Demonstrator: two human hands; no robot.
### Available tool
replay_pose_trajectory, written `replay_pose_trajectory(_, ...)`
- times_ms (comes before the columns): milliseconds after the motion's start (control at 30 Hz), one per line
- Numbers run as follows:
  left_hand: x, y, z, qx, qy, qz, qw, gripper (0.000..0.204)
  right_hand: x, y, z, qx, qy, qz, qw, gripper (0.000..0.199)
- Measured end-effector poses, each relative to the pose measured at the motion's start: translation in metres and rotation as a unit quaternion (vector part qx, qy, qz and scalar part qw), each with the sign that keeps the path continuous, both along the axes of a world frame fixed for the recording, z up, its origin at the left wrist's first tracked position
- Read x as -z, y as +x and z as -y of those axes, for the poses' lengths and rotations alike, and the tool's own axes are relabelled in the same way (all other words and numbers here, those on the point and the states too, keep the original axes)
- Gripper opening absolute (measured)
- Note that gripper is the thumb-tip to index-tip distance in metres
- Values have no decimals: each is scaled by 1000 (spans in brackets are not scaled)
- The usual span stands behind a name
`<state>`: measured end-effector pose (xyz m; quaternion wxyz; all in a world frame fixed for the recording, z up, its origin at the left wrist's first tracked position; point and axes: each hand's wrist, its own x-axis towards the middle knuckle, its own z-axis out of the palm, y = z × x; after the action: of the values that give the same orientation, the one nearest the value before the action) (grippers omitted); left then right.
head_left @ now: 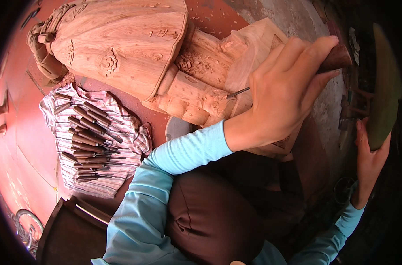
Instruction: The person is carving a wooden statue using a chisel and a mallet. They repeatedly strike the chisel with the mallet to shape the wood, occasionally switching tools from a nearby collection. The task involves detailed work on the base and lower sections of the statue.
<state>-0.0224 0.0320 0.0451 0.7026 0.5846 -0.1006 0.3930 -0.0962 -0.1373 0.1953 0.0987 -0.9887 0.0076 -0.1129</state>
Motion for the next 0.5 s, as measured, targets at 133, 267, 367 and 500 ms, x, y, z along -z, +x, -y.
replay_pose_trajectory(133, 2, -4, 1, 9, -13, 9, 1000, 46, -2, 1, -10, 2, -48, -3, 999, 35)
replay_pose_trajectory(267, 5, -8, -4, -10, 5, 29, 1000, 49, 6, -3, -12, -7, -40, 2, 999, 36)
replay_pose_trajectory(367, 2, -30, -11, -120, 128, 113, 978, 47, 4, -7, -8, -13, -6, -1, 1000, 41)
replay_pose_trajectory(500, -2, -31, -13, -28, 171, 104, 979, 44, 10, -27, 11, 10, 28, -17, 999, 44)
